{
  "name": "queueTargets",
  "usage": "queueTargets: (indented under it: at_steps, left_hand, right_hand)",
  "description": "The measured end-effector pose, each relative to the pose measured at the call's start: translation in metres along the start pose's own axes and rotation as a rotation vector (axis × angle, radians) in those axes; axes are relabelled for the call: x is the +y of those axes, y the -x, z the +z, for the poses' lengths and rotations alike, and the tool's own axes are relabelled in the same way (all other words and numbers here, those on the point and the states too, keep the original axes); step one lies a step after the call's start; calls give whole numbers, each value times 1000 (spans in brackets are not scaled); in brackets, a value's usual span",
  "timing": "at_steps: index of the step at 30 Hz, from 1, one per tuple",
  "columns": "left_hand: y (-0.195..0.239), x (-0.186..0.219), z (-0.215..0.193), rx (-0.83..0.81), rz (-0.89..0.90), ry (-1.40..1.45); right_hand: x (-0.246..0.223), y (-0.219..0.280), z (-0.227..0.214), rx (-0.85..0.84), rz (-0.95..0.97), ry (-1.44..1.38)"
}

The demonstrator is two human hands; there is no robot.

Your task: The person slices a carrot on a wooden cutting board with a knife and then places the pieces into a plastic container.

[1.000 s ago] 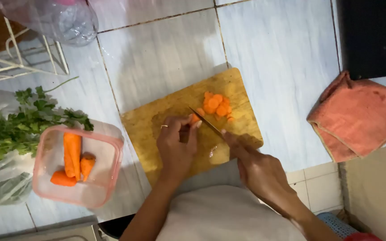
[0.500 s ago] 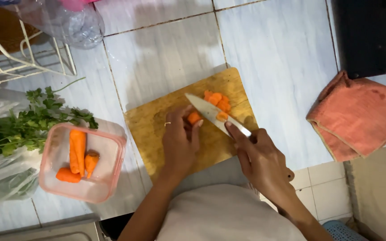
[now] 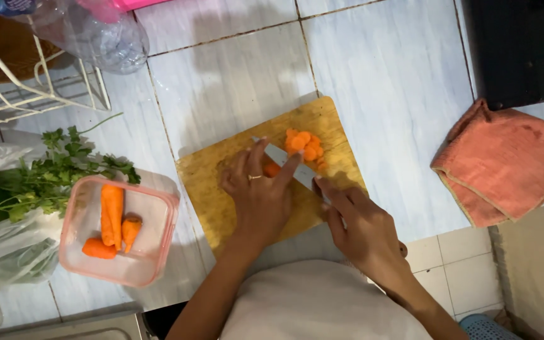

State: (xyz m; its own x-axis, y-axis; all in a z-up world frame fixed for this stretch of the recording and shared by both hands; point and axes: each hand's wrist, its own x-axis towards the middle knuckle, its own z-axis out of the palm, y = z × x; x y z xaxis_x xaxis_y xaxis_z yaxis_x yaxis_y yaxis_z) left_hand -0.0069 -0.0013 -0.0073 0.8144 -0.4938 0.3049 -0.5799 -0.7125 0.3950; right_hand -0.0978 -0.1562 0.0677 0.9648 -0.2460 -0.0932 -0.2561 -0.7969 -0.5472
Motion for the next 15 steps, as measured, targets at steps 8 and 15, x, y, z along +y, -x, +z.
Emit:
queueTargets:
  at_steps: [8,15]
  left_hand:
    - [-9,-1,-16,89,-161,283]
    - [-2,-3,-18,39,-330,504]
  right_hand:
    - [22,9,9,71,-21,2]
    - [31,15,17,-88,7,-57]
